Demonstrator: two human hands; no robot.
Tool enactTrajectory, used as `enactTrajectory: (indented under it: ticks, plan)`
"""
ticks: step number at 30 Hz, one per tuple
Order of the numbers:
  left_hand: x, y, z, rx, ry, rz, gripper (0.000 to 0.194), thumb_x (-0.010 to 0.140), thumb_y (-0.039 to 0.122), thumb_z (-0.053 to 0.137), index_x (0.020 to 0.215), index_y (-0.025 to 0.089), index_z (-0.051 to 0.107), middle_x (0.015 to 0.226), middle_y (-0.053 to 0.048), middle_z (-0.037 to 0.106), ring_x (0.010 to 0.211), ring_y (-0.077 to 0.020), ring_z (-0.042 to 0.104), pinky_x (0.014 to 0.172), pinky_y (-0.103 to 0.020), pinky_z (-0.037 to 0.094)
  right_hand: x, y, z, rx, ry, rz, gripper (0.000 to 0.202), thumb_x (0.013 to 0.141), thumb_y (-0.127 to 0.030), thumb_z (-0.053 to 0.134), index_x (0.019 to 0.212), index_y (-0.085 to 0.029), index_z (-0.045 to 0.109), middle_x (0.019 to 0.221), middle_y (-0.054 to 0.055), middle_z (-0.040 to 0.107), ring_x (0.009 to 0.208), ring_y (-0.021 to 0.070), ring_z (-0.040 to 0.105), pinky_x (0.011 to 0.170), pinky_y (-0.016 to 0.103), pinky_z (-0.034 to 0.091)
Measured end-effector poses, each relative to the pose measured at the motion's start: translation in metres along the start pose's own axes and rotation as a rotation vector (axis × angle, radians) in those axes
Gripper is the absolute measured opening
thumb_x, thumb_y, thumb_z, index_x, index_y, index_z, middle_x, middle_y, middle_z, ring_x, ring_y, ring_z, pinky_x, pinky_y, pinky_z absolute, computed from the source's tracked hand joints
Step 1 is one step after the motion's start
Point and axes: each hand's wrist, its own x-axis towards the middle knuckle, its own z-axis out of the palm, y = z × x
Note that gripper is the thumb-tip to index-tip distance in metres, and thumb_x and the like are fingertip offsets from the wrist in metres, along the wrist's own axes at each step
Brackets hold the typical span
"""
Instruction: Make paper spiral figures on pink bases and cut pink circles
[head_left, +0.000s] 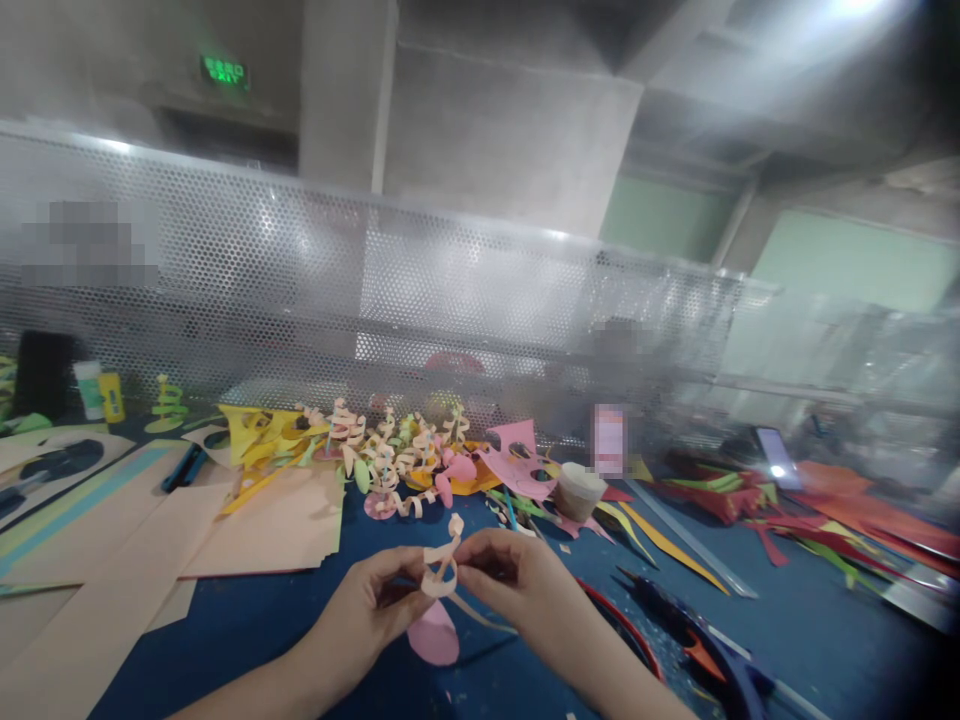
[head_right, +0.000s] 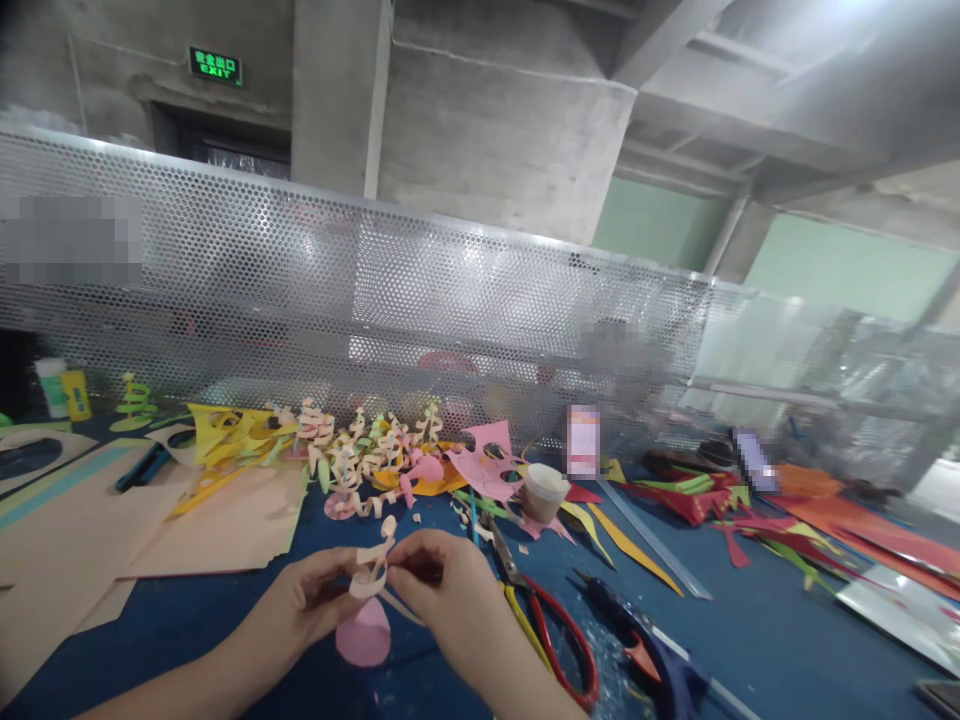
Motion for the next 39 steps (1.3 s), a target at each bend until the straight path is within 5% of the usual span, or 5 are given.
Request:
enactTrajectory:
  ticks: [12,23,39]
  plan:
    - [0.0,-0.007,-0.002,-0.022,0.002,-0.001,0.024,0.073,0.028,0.064,0.096,0.022,0.067,0.083,-0.003,0.066,0.082,-0.019,0.058,0.075,-0.027,0.044,0.004,0.007,0.003,0.066,-0.033,0.02,0.021,0.069,-0.032,0.063,0.078,-0.014,0.064,0.078,0.007,0.069,0.072,0.018,0.062,0.067,0.028,0.045]
    - [0.001,-0.007,-0.003,0.017,-0.029,0.029,0.017,0.071,0.03,0.066,0.084,0.022,0.073,0.076,-0.002,0.062,0.075,-0.0177,0.056,0.07,-0.024,0.042,0.007,0.018,0.011,0.341,-0.075,0.098,0.016,0.067,-0.03,0.067,0.072,-0.016,0.061,0.064,-0.003,0.06,0.057,0.0088,0.051,0.057,0.021,0.038]
    - [0.003,-0.009,-0.006,0.053,-0.019,-0.044,0.019,0.071,0.034,0.064,0.073,0.016,0.07,0.07,-0.002,0.065,0.069,-0.0163,0.056,0.066,-0.023,0.041,0.009,0.027,0.012,0.304,-0.007,0.076,0.02,0.068,-0.032,0.06,0.08,-0.017,0.065,0.067,-0.002,0.057,0.055,0.0094,0.045,0.057,0.023,0.037]
